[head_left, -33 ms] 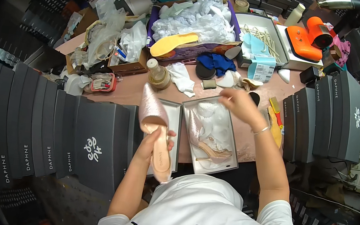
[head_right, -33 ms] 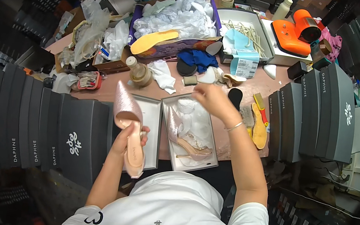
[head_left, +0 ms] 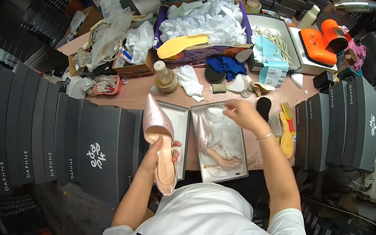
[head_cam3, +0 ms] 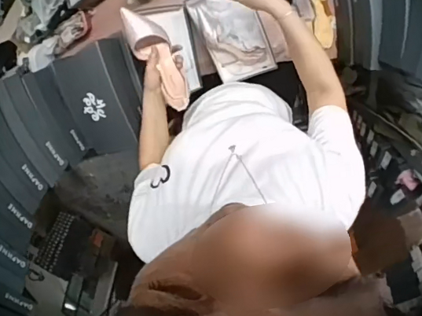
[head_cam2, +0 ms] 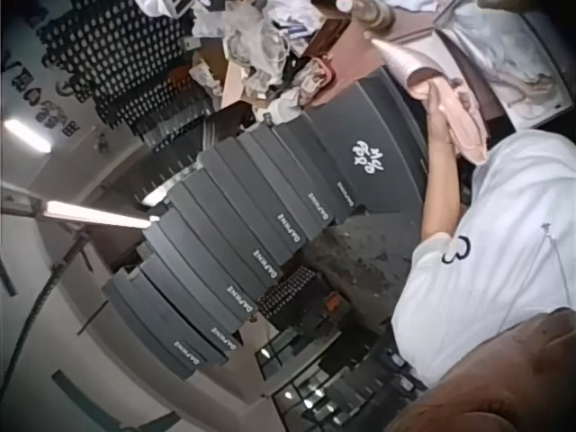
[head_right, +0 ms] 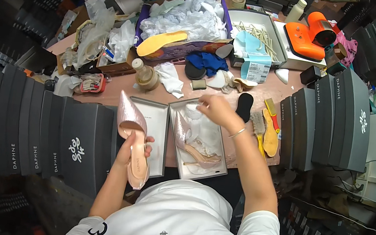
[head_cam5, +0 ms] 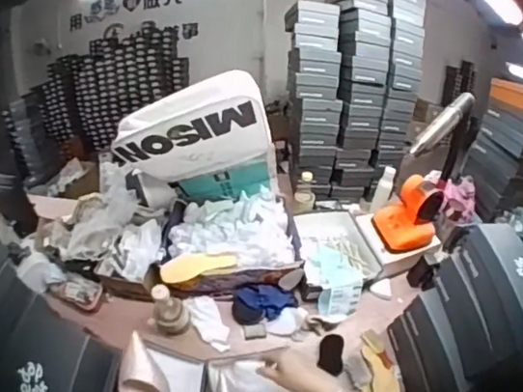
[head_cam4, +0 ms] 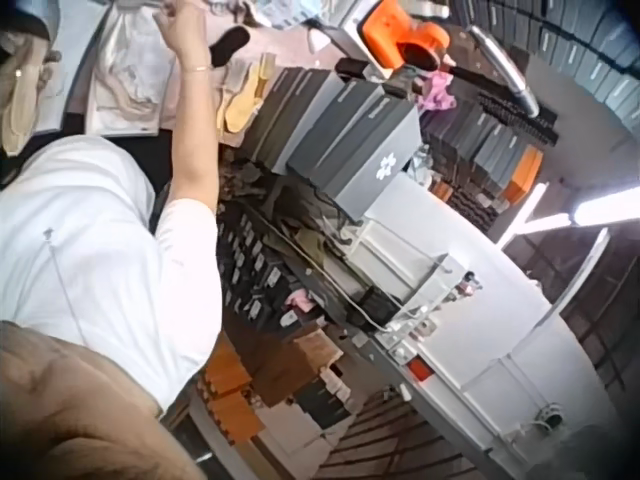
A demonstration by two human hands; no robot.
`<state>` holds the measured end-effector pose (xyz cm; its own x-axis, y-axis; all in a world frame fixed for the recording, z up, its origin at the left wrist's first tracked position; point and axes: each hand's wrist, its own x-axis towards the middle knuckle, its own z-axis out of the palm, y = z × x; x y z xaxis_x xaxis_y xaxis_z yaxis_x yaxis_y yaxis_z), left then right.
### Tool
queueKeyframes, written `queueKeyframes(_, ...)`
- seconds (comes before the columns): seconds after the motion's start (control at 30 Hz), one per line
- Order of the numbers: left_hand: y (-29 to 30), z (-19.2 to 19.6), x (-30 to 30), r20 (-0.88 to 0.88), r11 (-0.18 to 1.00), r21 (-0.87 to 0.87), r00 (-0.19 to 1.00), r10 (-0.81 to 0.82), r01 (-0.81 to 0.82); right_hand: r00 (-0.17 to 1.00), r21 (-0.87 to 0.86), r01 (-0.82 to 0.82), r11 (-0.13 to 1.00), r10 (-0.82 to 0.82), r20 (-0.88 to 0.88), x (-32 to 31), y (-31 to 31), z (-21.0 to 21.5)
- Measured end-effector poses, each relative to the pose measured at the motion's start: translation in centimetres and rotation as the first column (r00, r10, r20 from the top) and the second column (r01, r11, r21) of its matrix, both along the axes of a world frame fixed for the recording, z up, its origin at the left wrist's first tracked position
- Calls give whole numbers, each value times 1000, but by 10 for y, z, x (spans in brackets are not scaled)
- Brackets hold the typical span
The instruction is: Inspecting, cleaning with a cloth, and packaging high-heeled shoes into boxes with protective bags and labels.
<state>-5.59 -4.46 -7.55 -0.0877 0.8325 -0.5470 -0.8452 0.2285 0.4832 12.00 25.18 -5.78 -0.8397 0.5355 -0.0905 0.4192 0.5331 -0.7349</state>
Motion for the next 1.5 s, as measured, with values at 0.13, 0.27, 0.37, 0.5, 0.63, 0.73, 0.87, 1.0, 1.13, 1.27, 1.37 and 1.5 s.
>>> queueKeyframes(0.13, 6, 12, 40, 106, 975, -12, 969, 222, -222, 963, 142, 61, 988, -96, 253, -28, -31, -92)
queueKeyframes(0.27, 18, 4, 53, 108, 962, 30, 958, 267, -271, 954, 253, 135, 958, -195, 229, -36, -56, -99)
queueKeyframes(0.37, 2, -23, 58, -28, 950, -91, 954, 298, -299, 945, -206, 256, 945, -289, -152, -21, -79, -44)
queueKeyframes(0.5, 16, -8, 88, -290, 944, -14, 905, 311, -328, 992, -623, 100, 776, -123, 5, -14, -155, 10)
queueKeyframes(0.63, 19, -31, 110, -653, 930, 77, 687, 319, -359, 882, -926, 213, 312, -469, 45, -9, -187, -6)
queueKeyframes(0.73, 20, -44, 104, -333, 890, 127, 826, 454, -438, 999, -575, 6, 818, -36, -40, 13, -197, 26)
queueKeyframes(0.87, 5, 21, 104, -23, 975, -39, 976, 218, -219, 976, 321, -11, 947, 80, -202, 9, -186, 7)
queueKeyframes(1.0, 8, 7, 109, 77, 974, 58, 973, 216, -220, 926, 281, 102, 954, 12, -377, -6, -184, -3)
queueKeyframes(1.13, -4, 12, 112, 107, 1000, 5, 994, 9, -10, 966, -354, 65, 933, -148, -212, 7, -170, 9)
queueKeyframes(1.27, 2, 10, 123, 128, 1000, 2, 992, 20, -21, 987, -50, 40, 998, -47, -153, 3, -162, 0)
queueKeyframes(1.37, 7, 4, 97, -79, 996, 17, 993, -82, 84, 991, -639, -87, 765, -1, -136, 16, -134, 14)
queueKeyframes(1.5, 26, -50, 34, -743, 984, -21, 662, 104, -177, 978, -89, -30, 996, 48, 205, 71, -127, -39)
